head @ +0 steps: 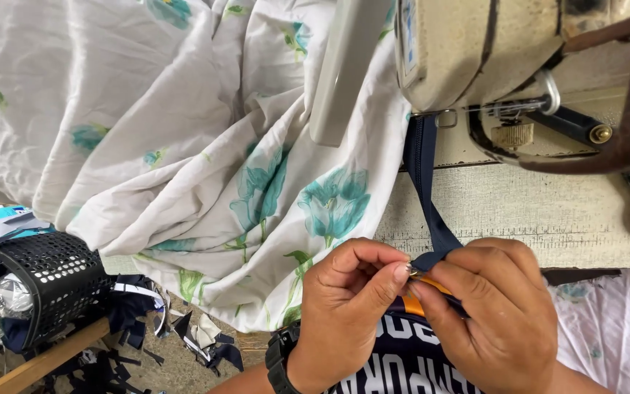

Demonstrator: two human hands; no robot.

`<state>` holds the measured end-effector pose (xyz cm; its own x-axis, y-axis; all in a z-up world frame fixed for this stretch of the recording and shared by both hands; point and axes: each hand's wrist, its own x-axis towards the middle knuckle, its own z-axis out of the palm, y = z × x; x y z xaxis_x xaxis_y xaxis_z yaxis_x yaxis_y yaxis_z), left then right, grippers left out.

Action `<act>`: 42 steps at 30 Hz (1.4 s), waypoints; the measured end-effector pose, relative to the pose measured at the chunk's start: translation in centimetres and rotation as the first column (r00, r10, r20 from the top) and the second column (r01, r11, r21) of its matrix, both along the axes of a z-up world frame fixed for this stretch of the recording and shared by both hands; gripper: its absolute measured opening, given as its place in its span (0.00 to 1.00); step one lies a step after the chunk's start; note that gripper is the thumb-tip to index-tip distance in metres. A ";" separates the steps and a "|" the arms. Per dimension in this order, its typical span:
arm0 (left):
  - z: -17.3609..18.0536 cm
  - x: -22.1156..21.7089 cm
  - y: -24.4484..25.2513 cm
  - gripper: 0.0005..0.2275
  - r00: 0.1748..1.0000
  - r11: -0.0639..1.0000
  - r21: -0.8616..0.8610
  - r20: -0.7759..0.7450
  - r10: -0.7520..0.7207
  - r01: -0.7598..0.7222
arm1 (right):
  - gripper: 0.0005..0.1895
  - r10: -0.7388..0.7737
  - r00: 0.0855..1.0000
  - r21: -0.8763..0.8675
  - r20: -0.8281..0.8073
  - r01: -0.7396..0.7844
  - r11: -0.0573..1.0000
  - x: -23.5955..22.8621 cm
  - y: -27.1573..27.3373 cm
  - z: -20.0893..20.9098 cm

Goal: The person repairs a zipper on a piece of floral fabric by hand. They manipulate the zipper slider and teeth, then use scissors to trim the excess zipper tape before reattaching the slider.

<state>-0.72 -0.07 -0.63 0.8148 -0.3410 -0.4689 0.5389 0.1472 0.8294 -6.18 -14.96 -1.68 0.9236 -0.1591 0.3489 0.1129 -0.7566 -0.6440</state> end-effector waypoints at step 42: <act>-1.0 0.8 -0.5 0.09 0.702 0.948 0.184 0.639 -0.315 0.258 | 0.06 0.082 0.994 0.302 0.070 -0.099 0.948 -1.7 -1.8 -1.3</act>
<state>0.08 -0.59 -1.64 0.7951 -0.5969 0.1073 -0.1344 -0.0009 0.9909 -7.89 -16.77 -2.96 0.9195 -0.1824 0.3481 0.2140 -0.5105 -0.8328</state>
